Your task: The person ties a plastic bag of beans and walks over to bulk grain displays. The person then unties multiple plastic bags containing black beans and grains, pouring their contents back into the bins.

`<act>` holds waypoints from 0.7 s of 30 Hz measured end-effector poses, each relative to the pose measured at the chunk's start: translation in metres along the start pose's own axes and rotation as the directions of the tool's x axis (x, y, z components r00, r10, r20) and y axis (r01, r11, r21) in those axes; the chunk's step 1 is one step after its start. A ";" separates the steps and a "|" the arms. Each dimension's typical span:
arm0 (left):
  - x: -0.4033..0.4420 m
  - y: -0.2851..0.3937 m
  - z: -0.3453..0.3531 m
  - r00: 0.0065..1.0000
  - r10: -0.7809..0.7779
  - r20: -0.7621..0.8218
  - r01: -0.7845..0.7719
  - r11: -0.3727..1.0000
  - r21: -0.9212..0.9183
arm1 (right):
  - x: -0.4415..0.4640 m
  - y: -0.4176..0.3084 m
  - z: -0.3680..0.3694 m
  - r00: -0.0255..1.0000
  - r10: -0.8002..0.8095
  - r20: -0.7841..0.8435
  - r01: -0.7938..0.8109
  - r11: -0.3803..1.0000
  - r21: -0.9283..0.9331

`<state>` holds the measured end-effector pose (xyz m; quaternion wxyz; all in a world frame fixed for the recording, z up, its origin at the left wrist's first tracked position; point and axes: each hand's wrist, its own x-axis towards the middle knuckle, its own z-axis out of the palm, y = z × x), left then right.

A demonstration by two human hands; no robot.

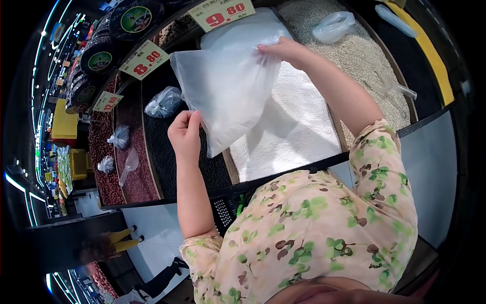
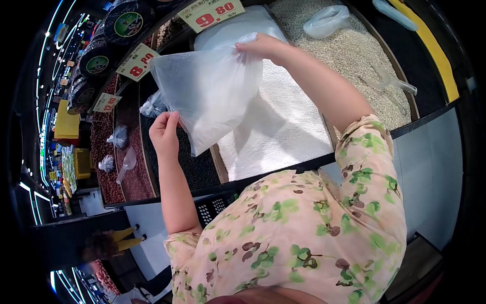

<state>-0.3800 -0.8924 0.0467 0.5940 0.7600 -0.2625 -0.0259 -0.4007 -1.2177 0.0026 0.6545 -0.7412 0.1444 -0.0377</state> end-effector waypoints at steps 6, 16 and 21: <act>0.020 0.021 -0.013 0.999 0.029 -0.032 -0.029 0.999 0.016 | -0.003 0.005 0.000 0.998 0.014 0.056 -0.021 0.991 0.135; 0.047 0.062 -0.009 1.000 0.008 -0.008 -0.009 0.987 -0.158 | -0.005 0.017 0.009 0.993 0.032 0.117 -0.056 0.975 0.214; 0.060 0.074 -0.003 0.999 0.024 -0.032 -0.030 0.983 -0.181 | -0.010 0.022 0.018 0.988 0.057 0.144 -0.095 0.956 0.278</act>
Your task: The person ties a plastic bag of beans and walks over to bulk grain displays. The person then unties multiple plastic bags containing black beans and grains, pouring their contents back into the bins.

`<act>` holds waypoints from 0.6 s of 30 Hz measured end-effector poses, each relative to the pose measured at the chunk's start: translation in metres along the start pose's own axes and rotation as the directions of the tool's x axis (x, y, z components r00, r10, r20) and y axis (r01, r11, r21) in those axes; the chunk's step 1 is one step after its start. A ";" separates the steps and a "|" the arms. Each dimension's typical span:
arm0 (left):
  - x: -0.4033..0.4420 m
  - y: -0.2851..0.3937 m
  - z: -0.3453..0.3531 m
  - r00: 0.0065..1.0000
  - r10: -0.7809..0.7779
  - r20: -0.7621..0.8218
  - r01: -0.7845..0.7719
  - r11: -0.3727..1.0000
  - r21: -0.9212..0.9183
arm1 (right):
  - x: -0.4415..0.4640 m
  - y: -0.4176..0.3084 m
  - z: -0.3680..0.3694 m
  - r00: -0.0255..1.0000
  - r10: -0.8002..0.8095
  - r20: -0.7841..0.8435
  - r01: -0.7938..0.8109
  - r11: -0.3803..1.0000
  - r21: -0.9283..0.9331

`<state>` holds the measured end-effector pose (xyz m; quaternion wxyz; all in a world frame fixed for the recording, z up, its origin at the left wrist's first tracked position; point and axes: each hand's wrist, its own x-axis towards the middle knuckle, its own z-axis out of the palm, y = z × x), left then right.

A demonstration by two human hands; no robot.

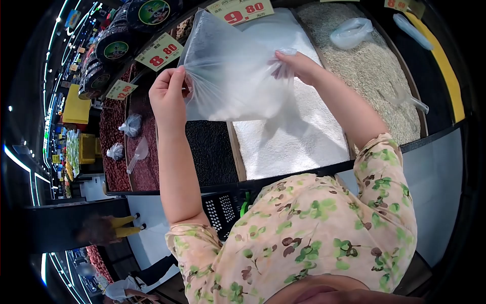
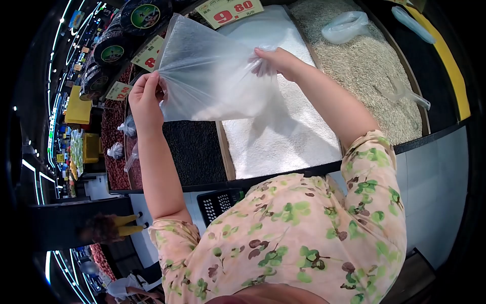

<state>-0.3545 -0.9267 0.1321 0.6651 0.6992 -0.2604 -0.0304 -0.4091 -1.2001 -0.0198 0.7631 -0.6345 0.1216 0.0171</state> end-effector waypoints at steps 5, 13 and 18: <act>0.005 0.008 0.005 1.000 0.003 0.031 -0.002 1.000 -0.012 | -0.004 0.006 0.005 0.998 0.017 0.058 -0.023 0.994 0.103; 0.011 0.030 0.004 0.999 0.033 0.012 -0.033 0.999 -0.002 | -0.016 0.008 0.029 0.991 0.005 0.130 -0.033 0.976 0.214; 0.004 0.045 0.004 0.997 0.078 -0.018 -0.077 0.995 0.063 | -0.024 0.005 0.045 0.985 -0.004 0.172 -0.057 0.936 0.349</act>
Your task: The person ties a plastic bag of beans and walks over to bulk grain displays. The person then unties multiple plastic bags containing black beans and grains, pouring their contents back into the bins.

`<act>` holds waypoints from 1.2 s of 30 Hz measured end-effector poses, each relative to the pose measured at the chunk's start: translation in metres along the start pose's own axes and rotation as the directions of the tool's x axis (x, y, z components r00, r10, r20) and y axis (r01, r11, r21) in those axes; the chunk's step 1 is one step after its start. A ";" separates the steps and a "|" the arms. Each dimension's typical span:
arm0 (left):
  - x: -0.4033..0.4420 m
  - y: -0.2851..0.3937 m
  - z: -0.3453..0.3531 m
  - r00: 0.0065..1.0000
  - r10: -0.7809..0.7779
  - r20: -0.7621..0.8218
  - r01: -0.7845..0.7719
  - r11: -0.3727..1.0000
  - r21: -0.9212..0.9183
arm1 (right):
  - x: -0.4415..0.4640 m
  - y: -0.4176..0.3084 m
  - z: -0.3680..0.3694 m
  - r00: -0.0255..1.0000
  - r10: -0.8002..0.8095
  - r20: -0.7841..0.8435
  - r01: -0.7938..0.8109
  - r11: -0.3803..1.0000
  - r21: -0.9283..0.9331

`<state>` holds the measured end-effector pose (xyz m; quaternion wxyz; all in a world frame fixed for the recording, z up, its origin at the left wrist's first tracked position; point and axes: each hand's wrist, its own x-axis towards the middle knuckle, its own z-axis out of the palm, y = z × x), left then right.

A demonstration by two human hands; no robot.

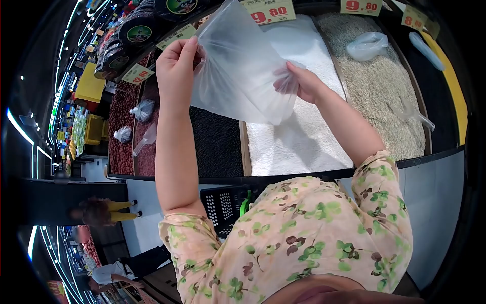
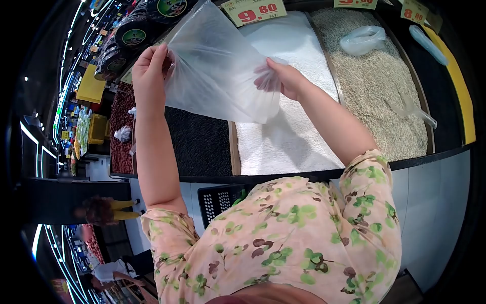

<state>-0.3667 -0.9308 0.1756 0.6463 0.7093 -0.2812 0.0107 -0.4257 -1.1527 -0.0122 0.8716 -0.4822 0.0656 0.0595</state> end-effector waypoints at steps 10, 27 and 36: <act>-0.014 0.016 -0.023 0.990 0.140 0.035 -0.142 0.988 0.055 | -0.024 0.005 0.036 0.985 -0.054 0.162 0.003 0.954 0.298; -0.120 -0.010 -0.034 0.779 0.618 -0.111 -0.423 0.647 0.635 | -0.044 0.007 0.039 0.915 -0.401 0.042 0.280 0.707 0.649; -0.194 -0.102 0.037 0.973 0.207 0.099 -0.226 0.784 0.578 | -0.059 0.042 0.079 0.921 -0.369 0.123 0.190 0.702 0.686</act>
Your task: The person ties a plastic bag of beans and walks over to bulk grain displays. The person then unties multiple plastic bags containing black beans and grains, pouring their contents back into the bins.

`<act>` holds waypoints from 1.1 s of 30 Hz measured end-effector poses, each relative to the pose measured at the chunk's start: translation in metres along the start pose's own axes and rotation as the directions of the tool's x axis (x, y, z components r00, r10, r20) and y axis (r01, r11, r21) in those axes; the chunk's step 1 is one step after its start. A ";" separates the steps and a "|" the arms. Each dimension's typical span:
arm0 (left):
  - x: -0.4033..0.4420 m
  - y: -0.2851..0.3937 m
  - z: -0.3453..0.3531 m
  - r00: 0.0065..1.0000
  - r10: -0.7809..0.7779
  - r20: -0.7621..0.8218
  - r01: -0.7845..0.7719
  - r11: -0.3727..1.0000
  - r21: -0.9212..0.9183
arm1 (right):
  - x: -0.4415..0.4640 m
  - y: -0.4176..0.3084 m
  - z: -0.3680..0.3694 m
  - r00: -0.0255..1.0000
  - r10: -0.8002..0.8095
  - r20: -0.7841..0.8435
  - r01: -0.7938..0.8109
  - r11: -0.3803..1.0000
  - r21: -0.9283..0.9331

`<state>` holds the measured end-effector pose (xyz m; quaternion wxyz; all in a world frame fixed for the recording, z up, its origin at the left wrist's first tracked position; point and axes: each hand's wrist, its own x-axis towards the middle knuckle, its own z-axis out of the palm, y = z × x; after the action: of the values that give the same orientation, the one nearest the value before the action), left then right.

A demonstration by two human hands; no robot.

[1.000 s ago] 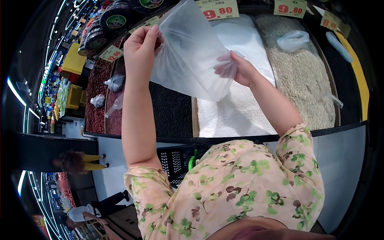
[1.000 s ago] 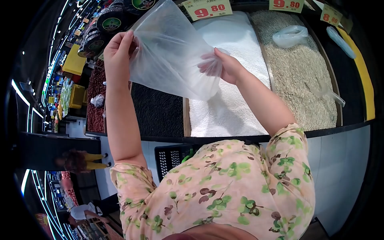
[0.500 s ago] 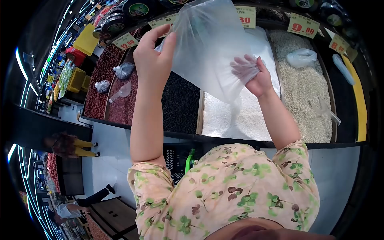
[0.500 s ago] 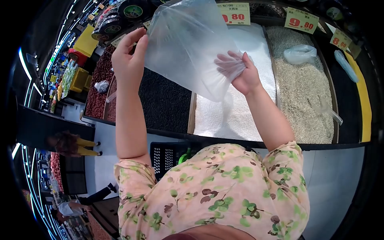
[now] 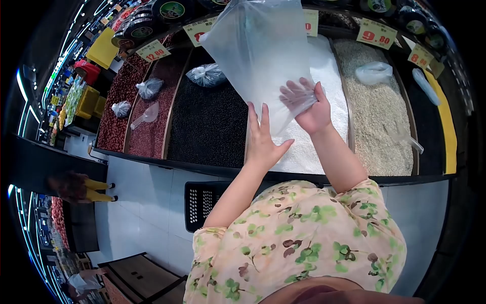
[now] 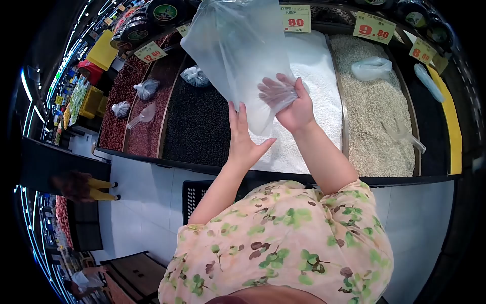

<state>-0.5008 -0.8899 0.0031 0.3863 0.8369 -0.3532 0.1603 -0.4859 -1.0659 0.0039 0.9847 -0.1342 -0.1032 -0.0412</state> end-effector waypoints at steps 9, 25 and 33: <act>-0.012 -0.023 0.003 0.955 -0.153 -0.253 0.137 0.987 -0.081 | -0.045 0.037 -0.001 0.969 0.215 -0.124 -0.233 0.959 -0.160; -0.070 0.003 -0.012 0.955 -0.229 0.190 0.297 0.748 -0.593 | -0.114 0.000 0.021 0.951 -0.017 0.309 0.254 -0.525 -0.812; -0.094 0.011 -0.047 0.671 -0.244 0.700 0.741 0.244 -0.625 | -0.116 0.006 0.005 0.974 0.033 0.225 0.213 -0.474 -0.855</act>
<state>-0.5742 -0.8155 -0.0111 0.6938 0.5820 -0.1669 -0.3899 -0.5997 -1.0530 -0.0179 0.3745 -0.9027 -0.1001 -0.1868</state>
